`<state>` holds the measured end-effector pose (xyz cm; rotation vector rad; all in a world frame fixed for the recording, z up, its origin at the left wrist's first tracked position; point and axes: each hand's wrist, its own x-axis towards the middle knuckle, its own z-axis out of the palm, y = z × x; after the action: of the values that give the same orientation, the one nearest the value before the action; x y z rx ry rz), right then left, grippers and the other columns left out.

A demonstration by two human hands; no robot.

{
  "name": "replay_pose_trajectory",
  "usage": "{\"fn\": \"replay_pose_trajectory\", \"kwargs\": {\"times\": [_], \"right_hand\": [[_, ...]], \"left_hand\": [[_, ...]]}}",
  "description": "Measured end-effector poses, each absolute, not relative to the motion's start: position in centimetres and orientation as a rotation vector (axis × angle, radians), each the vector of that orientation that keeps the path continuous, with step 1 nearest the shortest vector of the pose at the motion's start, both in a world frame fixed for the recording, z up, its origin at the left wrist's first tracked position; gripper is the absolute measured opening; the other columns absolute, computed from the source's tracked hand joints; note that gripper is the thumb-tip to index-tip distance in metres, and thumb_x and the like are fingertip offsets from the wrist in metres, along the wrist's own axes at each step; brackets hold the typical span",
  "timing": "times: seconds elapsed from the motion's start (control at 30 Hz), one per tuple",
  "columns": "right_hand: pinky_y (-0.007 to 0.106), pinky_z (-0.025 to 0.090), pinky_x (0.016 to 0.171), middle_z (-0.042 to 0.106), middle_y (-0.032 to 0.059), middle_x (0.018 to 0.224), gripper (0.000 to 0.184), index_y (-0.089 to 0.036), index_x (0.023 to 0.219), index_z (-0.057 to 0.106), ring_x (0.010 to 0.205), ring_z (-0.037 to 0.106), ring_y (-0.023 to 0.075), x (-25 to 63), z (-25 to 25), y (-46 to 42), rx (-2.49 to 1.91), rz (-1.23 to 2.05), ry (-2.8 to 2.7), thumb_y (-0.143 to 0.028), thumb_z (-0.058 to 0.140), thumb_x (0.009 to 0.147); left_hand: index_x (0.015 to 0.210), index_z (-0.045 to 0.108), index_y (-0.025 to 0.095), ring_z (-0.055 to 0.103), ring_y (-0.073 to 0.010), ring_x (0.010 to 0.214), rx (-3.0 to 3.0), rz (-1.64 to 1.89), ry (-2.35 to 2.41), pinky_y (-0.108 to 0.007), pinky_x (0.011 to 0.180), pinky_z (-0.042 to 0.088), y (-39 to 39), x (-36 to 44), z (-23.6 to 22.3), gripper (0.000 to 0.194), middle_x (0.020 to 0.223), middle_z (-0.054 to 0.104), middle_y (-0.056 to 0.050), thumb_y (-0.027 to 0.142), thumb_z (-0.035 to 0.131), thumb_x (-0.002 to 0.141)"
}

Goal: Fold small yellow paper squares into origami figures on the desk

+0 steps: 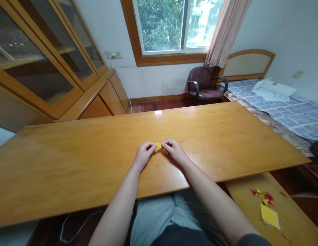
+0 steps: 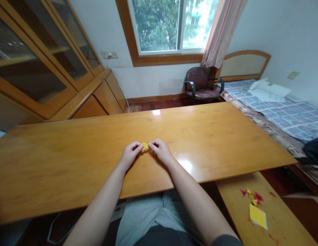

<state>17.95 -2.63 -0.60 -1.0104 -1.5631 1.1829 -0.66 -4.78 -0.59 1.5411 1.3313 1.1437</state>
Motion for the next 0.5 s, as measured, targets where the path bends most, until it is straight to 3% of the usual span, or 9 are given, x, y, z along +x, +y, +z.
{"fn": "replay_pose_trajectory", "kwargs": {"times": [0.23,0.5], "right_hand": [[0.026,0.043,0.064,0.061,0.0008,0.068,0.025,-0.018,0.078,0.067,0.069,0.056,0.0166,17.92,-0.97,-2.55,-1.032,1.170,-1.567,-0.041,0.060,0.086],[0.027,0.043,0.067,0.063,0.0016,0.071,0.024,-0.017,0.077,0.067,0.071,0.057,0.0166,17.88,-0.68,-2.55,-1.075,1.083,-1.608,-0.037,0.058,0.088]], "left_hand": [[0.076,0.063,0.017,0.054,-0.0120,0.055,1.378,1.103,1.327,-0.023,0.055,0.044,-5.09,-0.33,0.06,0.026,0.061,0.062,0.000,0.042,0.063,0.083],[0.078,0.061,0.016,0.059,-0.0124,0.054,1.240,1.122,1.307,-0.022,0.055,0.048,-5.13,-0.18,0.21,0.033,0.060,0.063,0.000,0.048,0.067,0.078]]}}
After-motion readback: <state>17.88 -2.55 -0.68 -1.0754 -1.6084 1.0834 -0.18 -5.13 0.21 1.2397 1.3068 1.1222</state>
